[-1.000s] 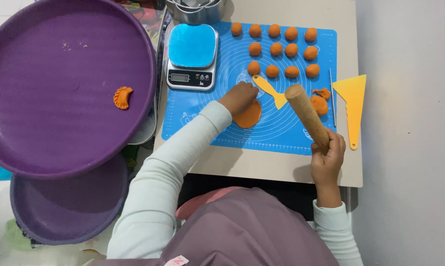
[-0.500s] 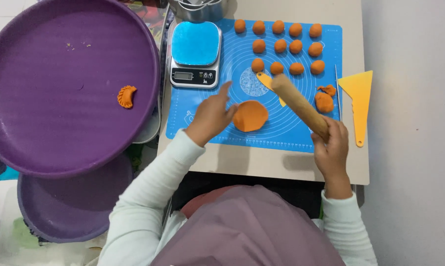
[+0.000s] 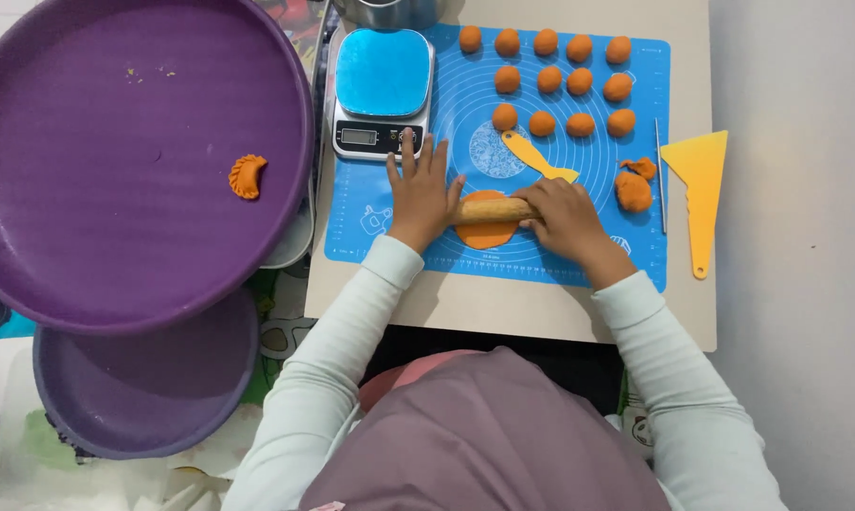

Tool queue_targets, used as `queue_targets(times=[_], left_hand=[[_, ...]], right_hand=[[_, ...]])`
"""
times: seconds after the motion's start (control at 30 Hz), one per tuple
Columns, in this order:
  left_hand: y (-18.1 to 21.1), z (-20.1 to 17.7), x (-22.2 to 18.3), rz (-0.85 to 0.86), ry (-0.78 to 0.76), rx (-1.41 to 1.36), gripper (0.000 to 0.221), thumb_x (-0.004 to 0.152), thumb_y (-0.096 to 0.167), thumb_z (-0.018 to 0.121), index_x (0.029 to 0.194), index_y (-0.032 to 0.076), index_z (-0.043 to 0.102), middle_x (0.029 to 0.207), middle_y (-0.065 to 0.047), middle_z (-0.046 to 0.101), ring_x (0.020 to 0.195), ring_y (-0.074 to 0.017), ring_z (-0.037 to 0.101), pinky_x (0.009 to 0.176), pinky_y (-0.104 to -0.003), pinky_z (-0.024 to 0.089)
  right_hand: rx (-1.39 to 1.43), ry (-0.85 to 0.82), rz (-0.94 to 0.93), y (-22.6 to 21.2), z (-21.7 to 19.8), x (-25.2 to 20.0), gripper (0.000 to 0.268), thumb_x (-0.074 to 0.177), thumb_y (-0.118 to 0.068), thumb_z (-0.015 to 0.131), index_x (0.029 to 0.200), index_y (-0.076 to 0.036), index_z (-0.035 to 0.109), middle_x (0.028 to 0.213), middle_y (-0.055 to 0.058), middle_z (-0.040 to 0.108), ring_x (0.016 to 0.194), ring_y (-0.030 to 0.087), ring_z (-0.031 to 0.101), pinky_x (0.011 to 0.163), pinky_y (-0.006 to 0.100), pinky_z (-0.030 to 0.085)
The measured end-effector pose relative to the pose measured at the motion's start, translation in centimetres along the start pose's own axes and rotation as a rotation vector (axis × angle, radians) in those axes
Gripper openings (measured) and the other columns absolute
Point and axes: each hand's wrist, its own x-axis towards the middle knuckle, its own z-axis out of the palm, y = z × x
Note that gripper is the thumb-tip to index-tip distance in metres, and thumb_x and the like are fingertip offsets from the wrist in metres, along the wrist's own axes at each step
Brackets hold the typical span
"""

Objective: Flattening dough balls with a rolling pin and hand-shaping them into pastries on a silicone mat.

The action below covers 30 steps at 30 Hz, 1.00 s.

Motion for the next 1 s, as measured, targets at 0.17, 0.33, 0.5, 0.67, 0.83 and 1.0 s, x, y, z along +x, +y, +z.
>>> queue_targets(times=[0.17,0.33,0.5,0.67,0.83,1.0], left_hand=[[-0.8,2.4,0.6,0.022,-0.065,0.05,0.062,0.105,0.044,0.044,0.153,0.005,0.038,0.158,-0.026,0.033,0.152,-0.0459,0.0,0.115,-0.071,-0.004],[0.1,1.0,0.2,0.005,-0.115,0.045,0.064,0.105,0.045,0.04,0.153,0.002,0.038,0.161,-0.029,0.028,0.152,-0.0457,-0.001,0.115,-0.073,-0.005],[0.0,2.2,-2.1,-0.01,-0.139,0.008,0.09,0.089,0.064,0.043,0.148,-0.004,0.041,0.157,-0.032,0.034,0.153,-0.0463,0.004,0.115,-0.073,-0.005],[1.1,1.7,-4.6,0.03,-0.08,0.005,0.105,0.083,0.077,0.049,0.147,-0.006,0.041,0.155,-0.032,0.037,0.153,-0.0459,0.01,0.117,-0.069,-0.002],[2.0,2.1,-7.5,0.067,-0.01,0.006,0.107,0.078,0.075,0.058,0.147,-0.005,0.042,0.151,-0.031,0.042,0.151,-0.0461,0.018,0.12,-0.065,0.004],[3.0,1.9,-10.2,0.055,-0.071,0.022,0.111,0.072,0.067,0.064,0.151,-0.005,0.035,0.159,-0.03,0.032,0.152,-0.0453,0.018,0.123,-0.055,0.007]], right_hand=[[-0.046,0.198,-0.009,3.9,3.5,4.6,0.038,0.102,-0.045,0.052,0.129,-0.023,0.068,0.122,0.007,0.062,0.125,0.035,0.055,0.098,0.054,0.042],[-0.124,0.424,-0.01,1.4,2.6,6.7,0.069,0.109,-0.066,0.026,0.151,-0.018,0.053,0.147,0.018,0.045,0.146,0.044,0.029,0.111,0.062,0.027],[-0.051,0.132,0.097,0.5,2.4,5.0,0.078,0.103,-0.063,0.036,0.165,-0.015,0.03,0.164,0.03,0.027,0.153,0.054,0.009,0.117,0.076,0.006],[-0.1,0.104,0.094,0.1,3.0,2.8,0.08,0.104,-0.068,0.022,0.165,-0.018,0.03,0.167,0.026,0.025,0.154,0.051,0.012,0.117,0.076,0.007],[-0.154,0.216,0.071,-0.2,4.9,0.2,0.085,0.102,-0.075,0.012,0.164,-0.022,0.035,0.167,0.018,0.032,0.155,0.045,0.016,0.118,0.073,0.007],[-0.152,0.293,0.099,-0.5,6.6,-2.4,0.087,0.099,-0.078,0.016,0.164,-0.024,0.033,0.17,0.009,0.027,0.158,0.035,0.009,0.12,0.066,-0.005]])
